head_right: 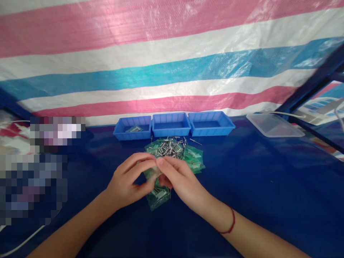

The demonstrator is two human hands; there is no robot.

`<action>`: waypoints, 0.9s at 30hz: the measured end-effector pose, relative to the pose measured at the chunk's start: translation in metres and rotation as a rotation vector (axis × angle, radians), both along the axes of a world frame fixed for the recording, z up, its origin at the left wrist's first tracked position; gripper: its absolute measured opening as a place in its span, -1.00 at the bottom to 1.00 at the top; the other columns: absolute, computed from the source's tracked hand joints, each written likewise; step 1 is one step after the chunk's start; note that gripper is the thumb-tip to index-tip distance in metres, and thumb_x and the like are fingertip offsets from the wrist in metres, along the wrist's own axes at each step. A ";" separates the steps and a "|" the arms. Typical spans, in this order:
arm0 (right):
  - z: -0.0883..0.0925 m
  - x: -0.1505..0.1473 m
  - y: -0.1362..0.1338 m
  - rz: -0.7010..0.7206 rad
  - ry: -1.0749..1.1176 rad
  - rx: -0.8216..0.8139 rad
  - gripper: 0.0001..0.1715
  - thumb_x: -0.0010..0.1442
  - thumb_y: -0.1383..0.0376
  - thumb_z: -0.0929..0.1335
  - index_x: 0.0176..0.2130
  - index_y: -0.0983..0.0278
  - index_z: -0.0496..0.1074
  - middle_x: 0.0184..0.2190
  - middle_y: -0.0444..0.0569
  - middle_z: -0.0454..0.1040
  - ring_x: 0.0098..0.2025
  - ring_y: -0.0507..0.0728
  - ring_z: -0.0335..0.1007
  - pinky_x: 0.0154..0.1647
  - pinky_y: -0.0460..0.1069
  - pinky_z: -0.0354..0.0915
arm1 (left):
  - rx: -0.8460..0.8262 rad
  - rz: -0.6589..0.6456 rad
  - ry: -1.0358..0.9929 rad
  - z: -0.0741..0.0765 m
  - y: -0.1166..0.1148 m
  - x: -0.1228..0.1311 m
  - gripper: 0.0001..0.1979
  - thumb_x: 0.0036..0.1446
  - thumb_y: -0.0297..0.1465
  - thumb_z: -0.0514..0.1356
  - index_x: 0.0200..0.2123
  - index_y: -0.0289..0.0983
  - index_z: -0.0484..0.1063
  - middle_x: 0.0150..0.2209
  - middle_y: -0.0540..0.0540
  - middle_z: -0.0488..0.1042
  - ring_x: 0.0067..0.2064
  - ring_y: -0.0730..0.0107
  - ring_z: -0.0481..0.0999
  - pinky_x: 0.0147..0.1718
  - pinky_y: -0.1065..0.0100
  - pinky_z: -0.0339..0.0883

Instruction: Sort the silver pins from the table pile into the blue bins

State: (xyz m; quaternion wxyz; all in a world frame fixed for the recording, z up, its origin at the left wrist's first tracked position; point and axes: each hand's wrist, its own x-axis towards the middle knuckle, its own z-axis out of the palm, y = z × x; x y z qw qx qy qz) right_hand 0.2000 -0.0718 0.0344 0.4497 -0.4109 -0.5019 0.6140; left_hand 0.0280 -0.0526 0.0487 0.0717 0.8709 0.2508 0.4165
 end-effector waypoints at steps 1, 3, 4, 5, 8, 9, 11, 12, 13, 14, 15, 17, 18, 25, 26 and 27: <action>0.001 0.001 0.001 -0.003 0.002 -0.015 -0.53 0.23 -0.01 0.28 -0.49 0.30 0.33 -0.60 -0.17 0.25 -0.57 -0.03 0.10 -0.58 -0.10 0.03 | -0.044 -0.022 -0.027 0.000 0.000 0.000 -0.64 0.06 -0.50 0.20 -0.03 -0.25 0.34 -0.10 -0.18 0.48 -0.08 0.29 0.51 -0.08 0.28 0.43; 0.002 0.003 0.003 -0.005 -0.037 0.005 -0.60 0.21 0.05 0.31 -0.49 0.29 0.30 -0.60 -0.18 0.23 -0.57 -0.03 0.08 -0.57 -0.11 0.04 | -0.173 -0.048 -0.088 0.001 0.000 -0.002 -0.58 0.03 -0.43 0.22 0.00 -0.23 0.29 -0.07 -0.18 0.47 -0.05 0.25 0.50 -0.05 0.25 0.42; 0.003 0.003 0.004 -0.006 -0.069 0.041 -0.62 0.20 0.08 0.31 -0.50 0.28 0.29 -0.60 -0.19 0.20 -0.57 -0.03 0.06 -0.57 -0.10 0.03 | -0.247 -0.036 -0.119 0.001 0.000 -0.002 -0.57 0.03 -0.40 0.22 0.01 -0.23 0.27 -0.06 -0.18 0.45 -0.03 0.23 0.48 -0.05 0.24 0.41; 0.004 0.004 0.004 -0.002 -0.105 0.087 -0.63 0.20 0.11 0.31 -0.52 0.28 0.27 -0.60 -0.20 0.17 -0.56 -0.03 0.04 -0.56 -0.10 0.03 | -0.321 -0.006 -0.150 0.001 0.001 -0.003 -0.57 0.06 -0.38 0.21 0.02 -0.23 0.26 -0.05 -0.19 0.43 -0.03 0.23 0.47 -0.07 0.24 0.42; 0.005 0.006 0.002 0.006 -0.227 0.241 -0.67 0.21 0.20 0.28 -0.53 0.26 0.20 -0.59 -0.20 0.11 -0.53 -0.02 0.00 -0.53 -0.09 0.02 | -0.565 0.065 -0.181 -0.001 0.005 -0.003 -0.61 0.16 -0.32 0.15 0.06 -0.24 0.26 -0.09 -0.17 0.43 -0.12 0.29 0.47 -0.20 0.32 0.42; 0.006 0.006 0.001 0.002 -0.273 0.293 -0.68 0.22 0.24 0.27 -0.54 0.26 0.19 -0.58 -0.20 0.10 -0.52 -0.02 0.00 -0.52 -0.08 0.02 | -0.645 0.050 -0.150 -0.002 0.007 -0.003 -0.66 0.19 -0.29 0.14 0.02 -0.25 0.31 -0.16 -0.14 0.45 -0.19 0.32 0.47 -0.27 0.35 0.40; 0.005 0.006 0.000 -0.018 -0.365 0.388 -0.69 0.20 0.29 0.28 -0.54 0.25 0.17 -0.58 -0.20 0.10 -0.51 -0.01 0.02 -0.50 -0.08 0.02 | -0.762 -0.018 -0.065 -0.003 0.010 -0.003 -0.77 0.21 -0.24 0.11 -0.18 -0.27 0.41 -0.34 -0.06 0.45 -0.34 0.40 0.43 -0.38 0.41 0.34; 0.005 0.006 -0.001 -0.033 -0.398 0.417 -0.70 0.19 0.30 0.29 -0.54 0.26 0.18 -0.58 -0.20 0.12 -0.50 -0.01 0.03 -0.50 -0.07 0.02 | -0.786 -0.036 -0.037 -0.003 0.010 -0.003 -0.77 0.22 -0.23 0.11 -0.29 -0.28 0.41 -0.41 -0.02 0.42 -0.39 0.43 0.39 -0.42 0.43 0.30; 0.004 0.006 -0.001 -0.048 -0.418 0.427 -0.71 0.19 0.30 0.30 -0.53 0.26 0.20 -0.58 -0.19 0.14 -0.50 -0.01 0.04 -0.50 -0.07 0.03 | -0.789 -0.037 -0.030 -0.003 0.011 -0.003 -0.75 0.22 -0.23 0.10 -0.38 -0.29 0.39 -0.46 0.00 0.38 -0.42 0.45 0.36 -0.45 0.44 0.27; 0.003 0.006 -0.001 -0.062 -0.419 0.422 -0.72 0.20 0.28 0.31 -0.52 0.26 0.22 -0.57 -0.19 0.16 -0.50 -0.01 0.06 -0.49 -0.07 0.04 | -0.779 -0.026 -0.040 -0.004 0.011 -0.003 -0.73 0.22 -0.23 0.10 -0.42 -0.29 0.37 -0.48 0.01 0.36 -0.44 0.46 0.34 -0.46 0.44 0.25; 0.002 0.006 -0.001 -0.072 -0.406 0.400 -0.73 0.21 0.25 0.31 -0.50 0.26 0.25 -0.56 -0.18 0.18 -0.50 0.00 0.08 -0.49 -0.07 0.06 | -0.762 -0.005 -0.058 -0.004 0.011 -0.003 -0.74 0.23 -0.24 0.10 -0.42 -0.29 0.36 -0.48 0.01 0.36 -0.43 0.45 0.34 -0.45 0.44 0.25; 0.000 0.006 0.000 -0.072 -0.351 0.324 -0.69 0.25 0.14 0.28 -0.45 0.26 0.30 -0.56 -0.17 0.22 -0.50 0.00 0.11 -0.49 -0.07 0.10 | -0.697 0.050 -0.093 -0.004 0.010 -0.003 -0.78 0.24 -0.27 0.10 -0.38 -0.28 0.36 -0.45 -0.01 0.38 -0.41 0.44 0.36 -0.43 0.43 0.26; -0.001 0.006 0.000 -0.063 -0.317 0.272 -0.64 0.26 0.07 0.26 -0.44 0.26 0.31 -0.56 -0.16 0.23 -0.50 0.01 0.13 -0.50 -0.08 0.10 | -0.643 0.076 -0.103 -0.004 0.009 -0.004 -0.80 0.25 -0.29 0.09 -0.36 -0.28 0.36 -0.43 -0.01 0.39 -0.40 0.44 0.38 -0.41 0.42 0.27; 0.004 0.002 0.003 0.056 0.130 -0.256 -0.51 0.19 -0.12 0.21 -0.28 0.24 0.31 -0.60 -0.17 0.32 -0.69 -0.05 0.04 -0.71 -0.15 -0.14 | -0.107 0.026 -0.048 -0.003 0.002 -0.006 -0.87 0.28 -0.44 0.07 -0.19 -0.22 0.41 -0.23 -0.11 0.47 -0.17 0.35 0.46 -0.15 0.29 0.35; 0.006 0.003 0.003 0.052 0.187 -0.284 -0.58 0.17 -0.06 0.27 -0.24 0.23 0.30 -0.60 -0.20 0.31 -0.69 -0.05 0.05 -0.71 -0.16 -0.12 | -0.067 0.001 -0.020 -0.003 0.002 -0.007 -0.85 0.29 -0.45 0.06 -0.17 -0.20 0.42 -0.20 -0.11 0.47 -0.12 0.33 0.46 -0.10 0.26 0.34; 0.007 0.003 0.003 0.040 0.224 -0.292 -0.64 0.13 0.02 0.33 -0.20 0.22 0.30 -0.60 -0.22 0.29 -0.68 -0.06 0.06 -0.70 -0.16 -0.08 | -0.041 -0.026 0.010 -0.003 0.002 -0.007 -0.84 0.29 -0.44 0.07 -0.15 -0.17 0.43 -0.17 -0.12 0.46 -0.07 0.31 0.44 -0.05 0.24 0.33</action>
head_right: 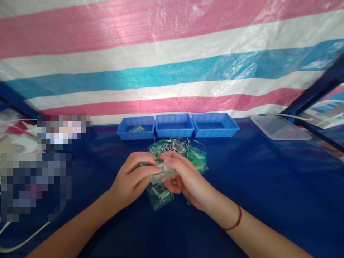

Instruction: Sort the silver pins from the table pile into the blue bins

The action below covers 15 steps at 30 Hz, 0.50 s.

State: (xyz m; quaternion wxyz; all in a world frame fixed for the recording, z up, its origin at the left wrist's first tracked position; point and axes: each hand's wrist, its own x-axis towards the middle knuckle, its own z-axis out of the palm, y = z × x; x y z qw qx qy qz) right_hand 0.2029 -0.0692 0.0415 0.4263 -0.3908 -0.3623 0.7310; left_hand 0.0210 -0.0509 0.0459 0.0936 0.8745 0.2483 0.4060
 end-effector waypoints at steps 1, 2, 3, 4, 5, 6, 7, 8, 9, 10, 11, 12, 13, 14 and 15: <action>0.001 0.001 0.000 -0.021 0.014 0.004 -0.66 0.10 0.09 0.37 -0.18 0.21 0.30 -0.59 -0.23 0.28 -0.66 -0.06 0.07 -0.69 -0.16 -0.03 | 0.013 -0.026 0.025 0.000 0.000 0.000 -0.84 0.29 -0.40 0.08 -0.14 -0.15 0.44 -0.13 -0.12 0.45 -0.03 0.29 0.43 -0.02 0.22 0.31; 0.002 0.001 0.000 -0.043 0.015 0.019 -0.66 0.07 0.16 0.39 -0.17 0.20 0.29 -0.57 -0.24 0.27 -0.64 -0.06 0.08 -0.67 -0.15 0.00 | 0.011 -0.043 0.043 -0.001 0.000 0.000 -0.84 0.28 -0.32 0.11 -0.12 -0.15 0.44 -0.08 -0.14 0.43 0.01 0.26 0.41 0.01 0.20 0.30; 0.002 0.002 0.000 -0.064 0.010 0.046 -0.66 0.06 0.19 0.40 -0.17 0.19 0.28 -0.56 -0.24 0.27 -0.63 -0.06 0.09 -0.66 -0.15 0.02 | -0.012 -0.044 0.050 -0.001 0.000 0.000 -0.77 0.25 -0.23 0.12 -0.09 -0.15 0.43 -0.03 -0.17 0.39 0.04 0.21 0.38 0.02 0.18 0.29; 0.001 0.002 0.001 -0.081 -0.002 0.086 -0.65 0.06 0.20 0.41 -0.16 0.18 0.26 -0.55 -0.24 0.27 -0.62 -0.05 0.09 -0.65 -0.15 0.02 | -0.056 -0.031 0.051 -0.002 0.001 0.000 -0.66 0.22 -0.13 0.13 -0.03 -0.17 0.40 0.03 -0.21 0.35 0.07 0.15 0.36 0.03 0.16 0.28; 0.001 0.003 0.001 -0.098 -0.018 0.141 -0.65 0.08 0.20 0.40 -0.16 0.16 0.24 -0.53 -0.23 0.28 -0.61 -0.05 0.08 -0.65 -0.15 0.02 | -0.120 -0.006 0.043 -0.002 0.001 0.000 -0.55 0.20 -0.05 0.10 0.05 -0.19 0.35 0.06 -0.24 0.32 0.07 0.12 0.36 0.01 0.15 0.29; 0.000 0.003 0.002 -0.115 -0.043 0.207 -0.66 0.10 0.20 0.39 -0.16 0.15 0.21 -0.53 -0.23 0.29 -0.62 -0.05 0.07 -0.65 -0.15 0.02 | -0.205 0.026 0.030 -0.003 0.002 0.000 -0.47 0.21 -0.01 0.06 0.11 -0.22 0.29 0.06 -0.26 0.33 0.03 0.13 0.38 -0.03 0.16 0.31; -0.002 0.004 0.002 -0.135 -0.077 0.281 -0.67 0.13 0.19 0.38 -0.16 0.14 0.19 -0.54 -0.24 0.28 -0.62 -0.05 0.07 -0.64 -0.14 0.03 | -0.300 0.055 0.020 -0.003 0.002 0.000 -0.46 0.24 -0.02 0.01 0.13 -0.24 0.27 0.01 -0.26 0.37 -0.06 0.17 0.42 -0.10 0.20 0.34; -0.003 0.004 0.002 -0.159 -0.122 0.361 -0.69 0.16 0.19 0.37 -0.16 0.13 0.17 -0.54 -0.25 0.27 -0.62 -0.04 0.07 -0.62 -0.13 0.05 | -0.391 0.073 0.023 -0.003 0.003 0.001 -0.49 0.27 -0.04 -0.04 0.09 -0.26 0.30 -0.09 -0.22 0.42 -0.17 0.23 0.44 -0.19 0.24 0.35; -0.005 0.004 0.001 -0.184 -0.178 0.443 -0.71 0.19 0.20 0.35 -0.14 0.13 0.16 -0.55 -0.25 0.26 -0.61 -0.03 0.09 -0.60 -0.11 0.09 | -0.467 0.079 0.036 -0.003 0.003 0.002 -0.53 0.29 -0.07 -0.06 0.00 -0.28 0.37 -0.22 -0.16 0.45 -0.28 0.30 0.43 -0.28 0.29 0.33; -0.007 0.005 0.001 -0.208 -0.237 0.526 -0.72 0.22 0.21 0.34 -0.11 0.12 0.16 -0.55 -0.25 0.24 -0.59 -0.01 0.12 -0.57 -0.09 0.13 | -0.524 0.078 0.056 -0.003 0.002 0.003 -0.57 0.29 -0.09 -0.05 -0.13 -0.29 0.42 -0.33 -0.10 0.45 -0.37 0.36 0.40 -0.36 0.34 0.29; -0.008 0.005 0.000 -0.226 -0.297 0.601 -0.72 0.24 0.22 0.32 -0.08 0.11 0.16 -0.55 -0.24 0.23 -0.56 0.00 0.15 -0.54 -0.07 0.17 | -0.562 0.075 0.072 -0.003 0.002 0.004 -0.59 0.28 -0.10 -0.01 -0.24 -0.29 0.45 -0.42 -0.06 0.42 -0.42 0.39 0.36 -0.41 0.37 0.26; -0.010 0.005 -0.001 -0.233 -0.354 0.664 -0.70 0.26 0.23 0.31 -0.04 0.11 0.16 -0.53 -0.22 0.23 -0.54 0.02 0.19 -0.51 -0.06 0.20 | -0.590 0.076 0.079 -0.003 0.001 0.006 -0.62 0.26 -0.12 0.03 -0.32 -0.30 0.45 -0.46 -0.04 0.40 -0.45 0.41 0.34 -0.44 0.39 0.23; -0.010 0.006 -0.001 -0.231 -0.403 0.710 -0.67 0.27 0.24 0.30 0.00 0.10 0.15 -0.52 -0.21 0.24 -0.51 0.04 0.22 -0.48 -0.04 0.22 | -0.613 0.084 0.067 -0.003 0.000 0.008 -0.64 0.24 -0.14 0.07 -0.37 -0.30 0.45 -0.48 -0.03 0.40 -0.45 0.42 0.32 -0.46 0.40 0.21; -0.011 0.006 -0.001 -0.225 -0.438 0.740 -0.64 0.27 0.25 0.30 0.03 0.10 0.14 -0.50 -0.19 0.26 -0.49 0.05 0.25 -0.47 -0.03 0.24 | -0.643 0.098 0.035 -0.003 0.000 0.009 -0.67 0.22 -0.16 0.10 -0.38 -0.30 0.45 -0.48 -0.02 0.41 -0.45 0.43 0.33 -0.47 0.41 0.20; -0.011 0.006 -0.002 -0.224 -0.457 0.758 -0.62 0.27 0.25 0.30 0.06 0.10 0.13 -0.47 -0.17 0.29 -0.47 0.05 0.27 -0.46 -0.03 0.25 | -0.682 0.113 -0.016 -0.003 0.001 0.010 -0.69 0.22 -0.18 0.10 -0.37 -0.30 0.45 -0.48 -0.02 0.42 -0.45 0.43 0.34 -0.47 0.42 0.21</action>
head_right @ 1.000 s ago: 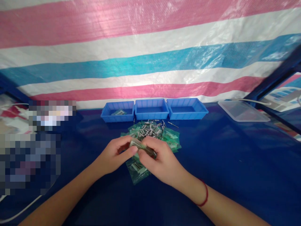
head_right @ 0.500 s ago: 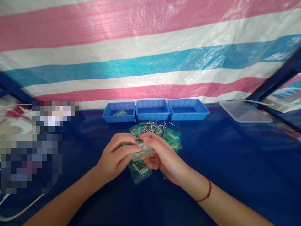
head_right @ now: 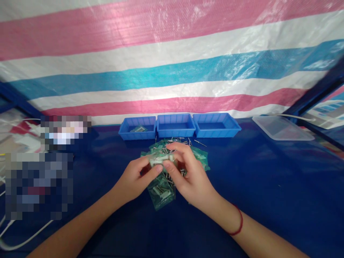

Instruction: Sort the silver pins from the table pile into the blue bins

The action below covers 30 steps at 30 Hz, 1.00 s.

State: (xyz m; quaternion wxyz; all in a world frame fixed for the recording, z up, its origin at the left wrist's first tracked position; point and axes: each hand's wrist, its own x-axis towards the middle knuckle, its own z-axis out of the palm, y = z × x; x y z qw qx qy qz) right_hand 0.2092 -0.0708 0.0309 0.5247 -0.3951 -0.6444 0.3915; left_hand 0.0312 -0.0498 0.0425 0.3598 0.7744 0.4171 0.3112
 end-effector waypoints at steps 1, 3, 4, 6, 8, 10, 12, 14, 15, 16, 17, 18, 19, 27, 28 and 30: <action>0.001 0.000 0.000 -0.002 -0.005 0.010 -0.60 0.27 0.26 0.30 0.07 0.10 0.12 -0.43 -0.15 0.33 -0.46 0.05 0.28 -0.46 -0.03 0.26 | -0.039 0.042 -0.056 0.000 0.002 0.000 -0.69 0.22 -0.18 0.11 -0.36 -0.30 0.45 -0.48 -0.01 0.43 -0.45 0.44 0.35 -0.47 0.43 0.21; 0.003 0.000 0.001 -0.011 0.014 0.019 -0.59 0.28 0.26 0.29 0.08 0.09 0.11 -0.35 -0.12 0.37 -0.46 0.03 0.28 -0.47 -0.04 0.27 | -0.112 0.158 -0.181 0.000 0.012 -0.006 -0.68 0.20 -0.15 0.12 -0.35 -0.30 0.44 -0.49 0.00 0.44 -0.47 0.46 0.36 -0.49 0.45 0.22; 0.003 0.000 0.001 -0.015 0.026 0.019 -0.60 0.29 0.26 0.28 0.08 0.10 0.10 -0.32 -0.11 0.38 -0.46 0.02 0.27 -0.47 -0.05 0.27 | -0.127 0.247 -0.221 0.000 0.019 -0.011 -0.67 0.18 -0.13 0.13 -0.35 -0.30 0.44 -0.51 0.01 0.43 -0.50 0.49 0.34 -0.52 0.47 0.19; 0.004 0.000 0.002 -0.019 0.035 0.007 -0.62 0.29 0.26 0.28 0.07 0.10 0.11 -0.29 -0.10 0.38 -0.47 0.00 0.26 -0.48 -0.06 0.27 | -0.109 0.432 -0.275 0.000 0.038 -0.025 -0.62 0.12 -0.09 0.18 -0.44 -0.32 0.42 -0.53 0.02 0.40 -0.56 0.55 0.26 -0.59 0.49 0.12; 0.003 0.000 0.002 -0.010 0.032 -0.014 -0.62 0.29 0.26 0.27 0.07 0.11 0.12 -0.29 -0.10 0.37 -0.46 0.00 0.27 -0.48 -0.07 0.27 | -0.080 0.564 -0.341 -0.001 0.058 -0.042 -0.62 0.04 -0.08 0.23 -0.41 -0.32 0.43 -0.52 0.03 0.40 -0.58 0.58 0.22 -0.61 0.50 0.10; 0.002 -0.002 0.002 0.006 0.027 -0.033 -0.62 0.28 0.27 0.28 0.07 0.12 0.12 -0.29 -0.10 0.37 -0.44 0.00 0.28 -0.48 -0.08 0.28 | -0.049 0.649 -0.368 -0.003 0.075 -0.057 -0.61 0.01 -0.08 0.25 -0.35 -0.33 0.45 -0.50 0.02 0.42 -0.57 0.58 0.24 -0.59 0.51 0.14; -0.001 -0.003 0.002 0.019 0.023 -0.043 -0.63 0.28 0.26 0.28 0.06 0.12 0.13 -0.30 -0.10 0.37 -0.43 0.00 0.28 -0.49 -0.09 0.27 | 0.000 0.663 -0.348 -0.005 0.087 -0.067 -0.59 0.03 -0.08 0.23 -0.27 -0.34 0.46 -0.44 -0.02 0.44 -0.54 0.56 0.28 -0.58 0.52 0.16; -0.003 -0.004 0.003 0.026 0.019 -0.048 -0.64 0.28 0.26 0.27 0.05 0.13 0.14 -0.30 -0.10 0.36 -0.44 0.00 0.28 -0.50 -0.09 0.27 | 0.020 0.635 -0.324 -0.008 0.094 -0.071 -0.60 0.06 -0.10 0.20 -0.22 -0.33 0.46 -0.39 -0.04 0.46 -0.51 0.55 0.31 -0.57 0.52 0.18; -0.005 -0.004 0.003 0.028 0.015 -0.051 -0.65 0.28 0.26 0.27 0.05 0.13 0.14 -0.30 -0.10 0.36 -0.44 0.00 0.28 -0.50 -0.09 0.27 | 0.029 0.616 -0.304 -0.009 0.096 -0.072 -0.61 0.08 -0.12 0.19 -0.20 -0.32 0.47 -0.37 -0.05 0.47 -0.50 0.54 0.32 -0.57 0.52 0.18; -0.006 -0.005 0.003 0.032 0.008 -0.057 -0.65 0.28 0.26 0.27 0.05 0.13 0.14 -0.30 -0.10 0.36 -0.44 0.00 0.28 -0.49 -0.09 0.27 | 0.034 0.595 -0.282 -0.010 0.098 -0.072 -0.63 0.08 -0.13 0.19 -0.19 -0.32 0.47 -0.36 -0.06 0.47 -0.49 0.53 0.34 -0.57 0.52 0.19; -0.007 -0.005 0.003 0.034 0.000 -0.063 -0.65 0.28 0.26 0.27 0.05 0.13 0.14 -0.29 -0.10 0.36 -0.44 0.00 0.28 -0.49 -0.09 0.28 | 0.037 0.574 -0.258 -0.012 0.099 -0.071 -0.63 0.08 -0.15 0.20 -0.17 -0.31 0.48 -0.34 -0.06 0.48 -0.48 0.52 0.35 -0.57 0.52 0.18; -0.008 -0.005 0.003 0.035 -0.007 -0.067 -0.65 0.28 0.26 0.27 0.05 0.14 0.14 -0.29 -0.10 0.36 -0.44 0.00 0.28 -0.48 -0.08 0.28 | 0.036 0.555 -0.237 -0.014 0.101 -0.071 -0.63 0.08 -0.17 0.21 -0.14 -0.31 0.48 -0.32 -0.07 0.49 -0.48 0.52 0.36 -0.57 0.52 0.18; -0.008 -0.006 0.003 0.038 -0.016 -0.069 -0.66 0.28 0.26 0.27 0.05 0.14 0.14 -0.28 -0.10 0.36 -0.45 0.00 0.28 -0.48 -0.08 0.27 | 0.038 0.537 -0.207 -0.016 0.102 -0.070 -0.60 0.08 -0.18 0.22 -0.09 -0.31 0.46 -0.28 -0.08 0.50 -0.48 0.52 0.37 -0.57 0.51 0.18; 0.006 0.000 0.000 0.213 -0.603 0.213 -0.83 0.25 0.28 0.29 -0.12 0.22 0.36 -0.35 -0.06 0.43 -0.39 0.07 0.34 -0.36 -0.02 0.29 | 0.229 0.444 0.054 -0.023 0.100 -0.067 -0.53 0.18 -0.27 0.15 0.12 -0.34 0.34 0.00 -0.22 0.42 -0.40 0.50 0.43 -0.29 0.38 0.35; 0.007 0.001 0.000 0.278 -0.751 0.289 -0.80 0.21 0.23 0.34 -0.15 0.23 0.41 -0.35 -0.05 0.44 -0.34 0.11 0.36 -0.30 0.03 0.29 | 0.257 0.429 0.072 -0.022 0.097 -0.066 -0.58 0.20 -0.27 0.14 0.09 -0.32 0.38 -0.01 -0.20 0.43 -0.38 0.49 0.43 -0.27 0.38 0.35; 0.007 0.001 0.000 0.361 -0.968 0.382 -0.61 0.05 0.08 0.45 -0.17 0.24 0.45 -0.32 -0.01 0.44 -0.26 0.19 0.35 -0.23 0.10 0.29 | 0.271 0.388 0.085 -0.020 0.090 -0.063 -0.66 0.21 -0.29 0.12 0.00 -0.28 0.44 -0.03 -0.16 0.44 -0.36 0.48 0.44 -0.28 0.38 0.36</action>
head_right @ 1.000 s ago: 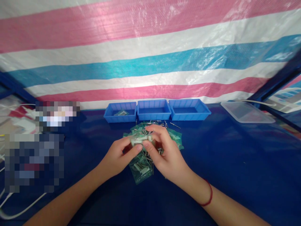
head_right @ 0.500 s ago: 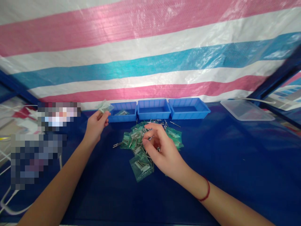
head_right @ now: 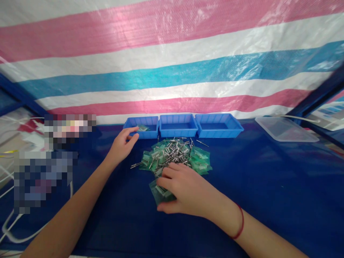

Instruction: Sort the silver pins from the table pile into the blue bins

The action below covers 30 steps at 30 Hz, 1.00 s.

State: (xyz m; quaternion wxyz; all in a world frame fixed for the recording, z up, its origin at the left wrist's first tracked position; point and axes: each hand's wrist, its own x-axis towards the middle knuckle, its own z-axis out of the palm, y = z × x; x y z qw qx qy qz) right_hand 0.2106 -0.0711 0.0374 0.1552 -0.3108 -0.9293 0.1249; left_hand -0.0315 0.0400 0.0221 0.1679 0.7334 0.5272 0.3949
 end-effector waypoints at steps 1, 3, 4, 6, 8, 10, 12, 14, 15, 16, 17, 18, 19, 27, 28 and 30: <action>-0.001 0.000 0.000 0.007 -0.058 0.020 -0.50 -0.03 0.02 0.48 -0.16 0.25 0.46 -0.30 0.00 0.44 -0.25 0.21 0.34 -0.23 0.11 0.29 | -0.002 -0.025 0.009 0.001 -0.004 0.002 -0.70 0.21 -0.30 0.12 -0.04 -0.26 0.46 -0.04 -0.14 0.45 -0.36 0.48 0.43 -0.30 0.39 0.35; -0.005 -0.002 -0.001 -0.001 -0.109 0.030 -0.38 -0.10 -0.03 0.51 -0.11 0.25 0.45 -0.24 0.01 0.43 -0.22 0.22 0.32 -0.22 0.12 0.30 | 0.006 -0.090 0.040 0.002 -0.012 0.008 -0.75 0.21 -0.33 0.12 -0.10 -0.25 0.49 -0.06 -0.12 0.45 -0.37 0.47 0.43 -0.36 0.42 0.34; -0.006 -0.003 -0.002 -0.009 -0.120 0.033 -0.38 -0.08 -0.01 0.50 -0.08 0.25 0.45 -0.22 0.02 0.42 -0.20 0.22 0.32 -0.20 0.12 0.30 | 0.020 -0.110 0.049 0.003 -0.016 0.011 -0.77 0.21 -0.35 0.12 -0.12 -0.26 0.49 -0.07 -0.12 0.45 -0.37 0.48 0.43 -0.38 0.43 0.33; -0.007 -0.005 -0.003 -0.026 -0.130 0.042 -0.45 0.00 0.06 0.47 -0.06 0.25 0.44 -0.17 0.03 0.41 -0.16 0.22 0.31 -0.16 0.12 0.29 | 0.045 -0.151 0.054 0.006 -0.023 0.017 -0.79 0.22 -0.38 0.11 -0.13 -0.26 0.50 -0.08 -0.11 0.44 -0.37 0.50 0.42 -0.40 0.45 0.32; -0.005 -0.006 -0.005 -0.039 -0.136 0.046 -0.55 0.07 0.16 0.43 -0.04 0.25 0.44 -0.13 0.04 0.40 -0.14 0.22 0.31 -0.12 0.13 0.28 | 0.041 -0.200 0.053 0.009 -0.031 0.023 -0.79 0.23 -0.40 0.10 -0.13 -0.25 0.49 -0.10 -0.11 0.45 -0.36 0.50 0.42 -0.41 0.46 0.31; -0.001 -0.006 -0.007 -0.038 -0.132 0.044 -0.57 0.09 0.24 0.40 -0.02 0.23 0.42 -0.08 0.05 0.39 -0.11 0.21 0.30 -0.09 0.13 0.27 | 0.021 -0.245 0.058 0.011 -0.037 0.028 -0.80 0.24 -0.41 0.10 -0.15 -0.25 0.50 -0.11 -0.11 0.46 -0.35 0.49 0.44 -0.40 0.46 0.32; 0.002 -0.005 -0.008 -0.030 -0.126 0.039 -0.54 0.08 0.29 0.38 0.01 0.21 0.40 0.00 0.04 0.37 -0.08 0.22 0.28 -0.06 0.13 0.26 | -0.010 -0.285 0.070 0.012 -0.043 0.031 -0.80 0.24 -0.41 0.10 -0.17 -0.25 0.51 -0.12 -0.11 0.47 -0.31 0.46 0.47 -0.36 0.45 0.34; 0.003 -0.005 -0.009 -0.032 -0.129 0.047 -0.53 0.08 0.33 0.36 0.03 0.21 0.39 0.05 0.03 0.35 -0.05 0.22 0.27 -0.05 0.13 0.25 | -0.038 -0.328 0.083 0.013 -0.047 0.034 -0.80 0.24 -0.42 0.09 -0.17 -0.25 0.51 -0.12 -0.10 0.48 -0.25 0.43 0.49 -0.30 0.43 0.35; 0.003 -0.005 -0.009 -0.039 -0.133 0.056 -0.54 0.09 0.34 0.35 0.02 0.21 0.39 0.05 0.03 0.35 -0.05 0.22 0.27 -0.05 0.13 0.25 | -0.048 -0.351 0.088 0.013 -0.049 0.036 -0.80 0.24 -0.42 0.09 -0.17 -0.25 0.51 -0.12 -0.10 0.48 -0.22 0.41 0.49 -0.27 0.43 0.36; 0.002 -0.005 -0.009 -0.049 -0.138 0.069 -0.57 0.10 0.35 0.34 0.00 0.21 0.39 0.04 0.03 0.36 -0.05 0.22 0.28 -0.06 0.13 0.25 | -0.054 -0.372 0.089 0.013 -0.050 0.037 -0.80 0.25 -0.42 0.08 -0.16 -0.25 0.51 -0.12 -0.10 0.49 -0.20 0.40 0.49 -0.24 0.42 0.36; 0.001 -0.006 -0.009 -0.058 -0.145 0.085 -0.60 0.11 0.36 0.34 -0.02 0.21 0.40 0.03 0.03 0.37 -0.06 0.21 0.29 -0.07 0.13 0.25 | -0.058 -0.391 0.087 0.012 -0.051 0.038 -0.79 0.25 -0.42 0.08 -0.16 -0.25 0.50 -0.12 -0.10 0.49 -0.18 0.39 0.50 -0.21 0.41 0.36; -0.001 -0.007 -0.008 -0.065 -0.151 0.106 -0.64 0.12 0.36 0.33 -0.05 0.21 0.41 0.01 0.03 0.39 -0.08 0.21 0.29 -0.09 0.12 0.25 | -0.061 -0.408 0.084 0.012 -0.052 0.038 -0.79 0.26 -0.43 0.08 -0.16 -0.25 0.50 -0.12 -0.10 0.49 -0.17 0.38 0.50 -0.19 0.40 0.36; -0.002 -0.008 -0.008 -0.068 -0.156 0.130 -0.69 0.12 0.35 0.33 -0.09 0.22 0.43 -0.02 0.04 0.40 -0.09 0.21 0.31 -0.11 0.11 0.25 | -0.064 -0.422 0.080 0.012 -0.052 0.039 -0.79 0.26 -0.43 0.07 -0.15 -0.25 0.50 -0.12 -0.10 0.50 -0.16 0.38 0.50 -0.17 0.40 0.35; -0.008 -0.014 -0.005 -0.102 -0.042 0.361 -0.89 0.21 0.39 0.31 -0.34 0.28 0.44 -0.37 -0.04 0.50 -0.34 0.11 0.36 -0.31 0.04 0.22 | -0.079 -0.436 0.060 0.013 -0.054 0.038 -0.79 0.26 -0.43 0.07 -0.16 -0.27 0.49 -0.15 -0.10 0.52 -0.16 0.37 0.50 -0.18 0.40 0.33; -0.008 -0.013 -0.005 -0.122 -0.001 0.379 -0.87 0.22 0.40 0.29 -0.33 0.28 0.44 -0.39 -0.04 0.50 -0.36 0.11 0.37 -0.32 0.04 0.22 | -0.082 -0.435 0.058 0.013 -0.054 0.038 -0.79 0.27 -0.43 0.07 -0.16 -0.27 0.49 -0.15 -0.10 0.52 -0.16 0.37 0.50 -0.17 0.40 0.33; -0.007 -0.008 -0.002 -0.179 0.103 0.387 -0.83 0.26 0.41 0.26 -0.29 0.31 0.45 -0.38 -0.01 0.51 -0.35 0.12 0.40 -0.31 0.03 0.25 | -0.086 -0.427 0.056 0.013 -0.054 0.038 -0.79 0.27 -0.41 0.07 -0.16 -0.27 0.49 -0.15 -0.11 0.52 -0.15 0.35 0.50 -0.14 0.38 0.32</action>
